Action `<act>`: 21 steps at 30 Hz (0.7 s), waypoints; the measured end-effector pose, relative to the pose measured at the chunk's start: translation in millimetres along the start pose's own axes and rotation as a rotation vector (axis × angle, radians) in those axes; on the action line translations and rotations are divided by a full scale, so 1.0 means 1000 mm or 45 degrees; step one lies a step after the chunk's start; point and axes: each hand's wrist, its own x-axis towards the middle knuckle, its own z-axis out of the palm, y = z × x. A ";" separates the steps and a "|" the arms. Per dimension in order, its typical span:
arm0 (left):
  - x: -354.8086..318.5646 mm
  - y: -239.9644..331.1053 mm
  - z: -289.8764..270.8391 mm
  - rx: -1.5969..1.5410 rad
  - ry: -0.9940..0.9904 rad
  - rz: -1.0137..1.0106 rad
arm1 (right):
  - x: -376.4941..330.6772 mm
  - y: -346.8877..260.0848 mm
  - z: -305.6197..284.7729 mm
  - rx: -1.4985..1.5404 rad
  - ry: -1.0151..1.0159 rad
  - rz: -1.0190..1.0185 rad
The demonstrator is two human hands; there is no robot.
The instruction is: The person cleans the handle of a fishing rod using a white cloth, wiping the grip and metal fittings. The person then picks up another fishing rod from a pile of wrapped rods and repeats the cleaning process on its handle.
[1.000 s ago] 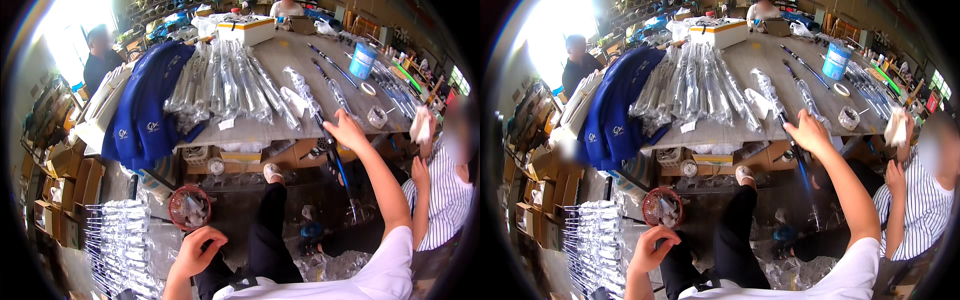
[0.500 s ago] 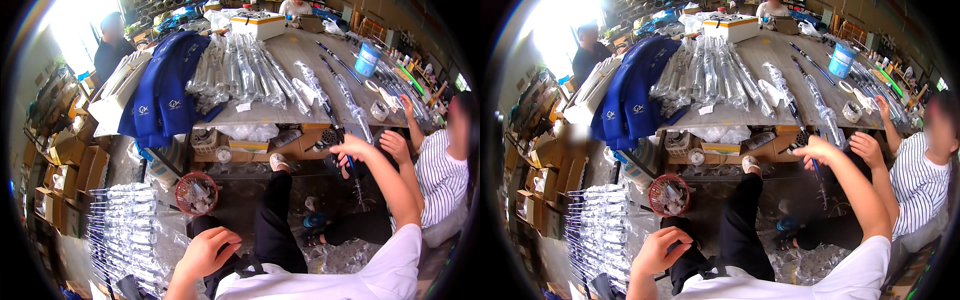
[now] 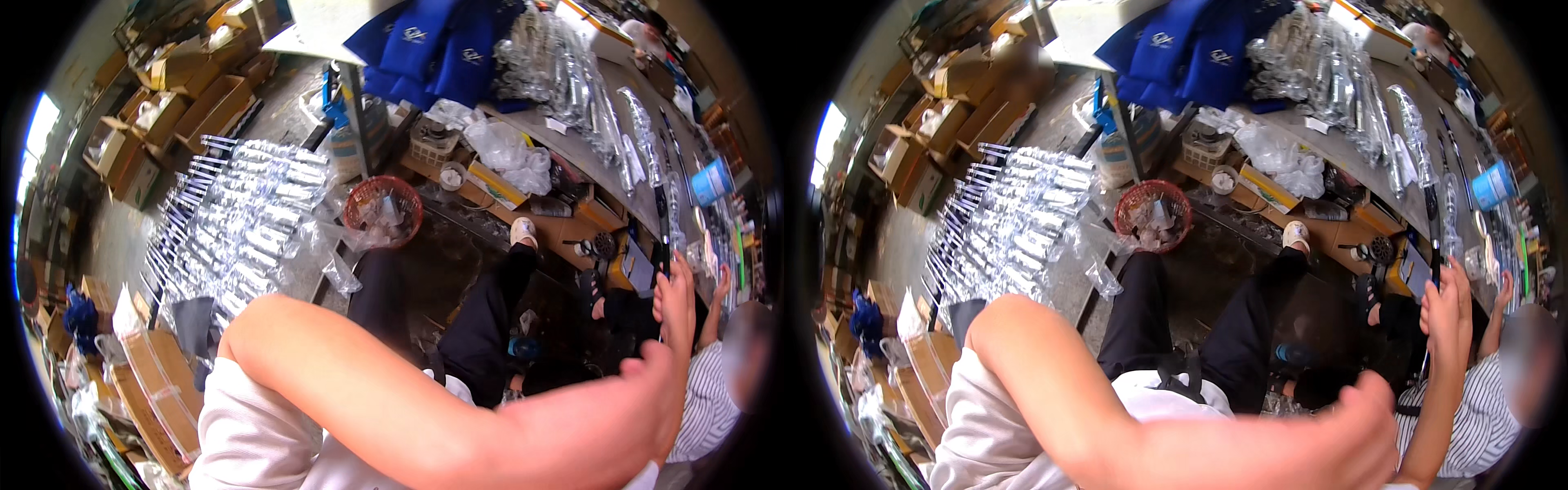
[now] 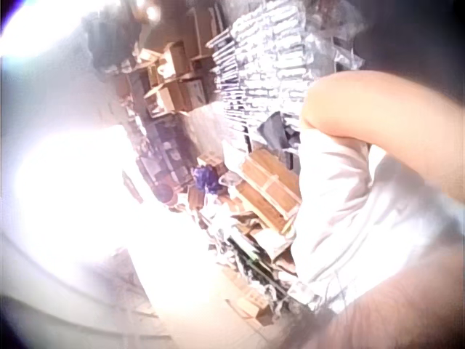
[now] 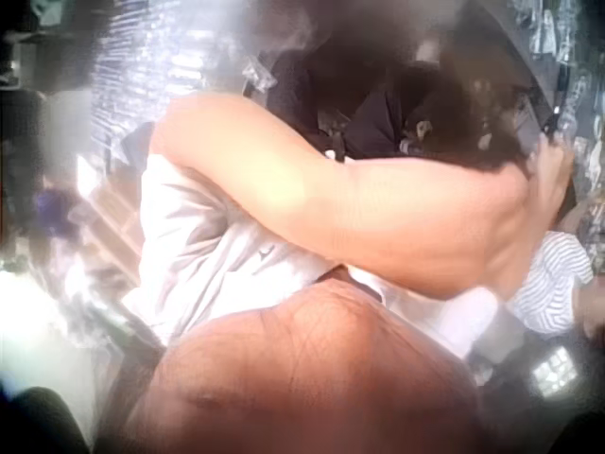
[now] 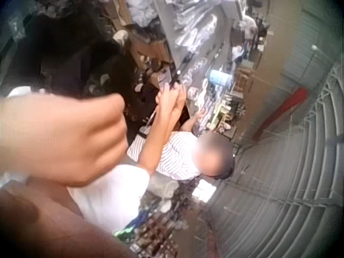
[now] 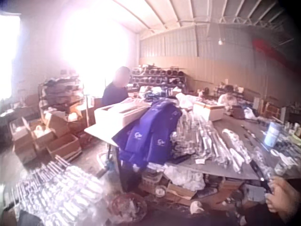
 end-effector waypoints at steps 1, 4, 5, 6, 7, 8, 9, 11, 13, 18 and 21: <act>-0.004 0.001 -0.005 0.136 0.000 -0.013 | -0.012 -0.009 0.009 -0.017 -0.038 -0.064; -0.009 0.007 -0.013 0.473 0.029 0.037 | -0.038 -0.023 0.014 -0.055 -0.125 -0.125; -0.009 0.010 -0.015 0.540 0.027 0.062 | -0.036 -0.013 0.015 -0.100 -0.158 -0.142; -0.015 0.012 -0.019 0.569 0.006 0.101 | -0.042 -0.020 0.018 -0.137 -0.194 -0.170; -0.022 0.013 -0.023 0.600 -0.028 0.140 | -0.052 -0.031 0.030 -0.166 -0.241 -0.194; -0.026 0.009 -0.018 0.591 -0.019 0.207 | -0.064 -0.033 0.028 -0.145 -0.223 -0.174; -0.033 0.009 -0.024 0.643 -0.070 0.242 | -0.069 -0.041 0.034 -0.097 -0.269 -0.214; -0.037 0.014 -0.029 0.618 -0.095 0.190 | -0.059 -0.032 0.031 -0.023 -0.341 -0.258; -0.034 0.020 -0.012 0.147 0.138 -0.089 | -0.070 -0.038 0.025 -0.027 -0.267 -0.224; -0.051 -0.045 0.024 0.193 0.213 -0.515 | -0.087 -0.054 0.042 -0.334 -0.285 -0.550; -0.055 -0.076 0.024 0.321 0.114 -0.596 | -0.104 -0.061 0.037 -0.291 -0.332 -0.851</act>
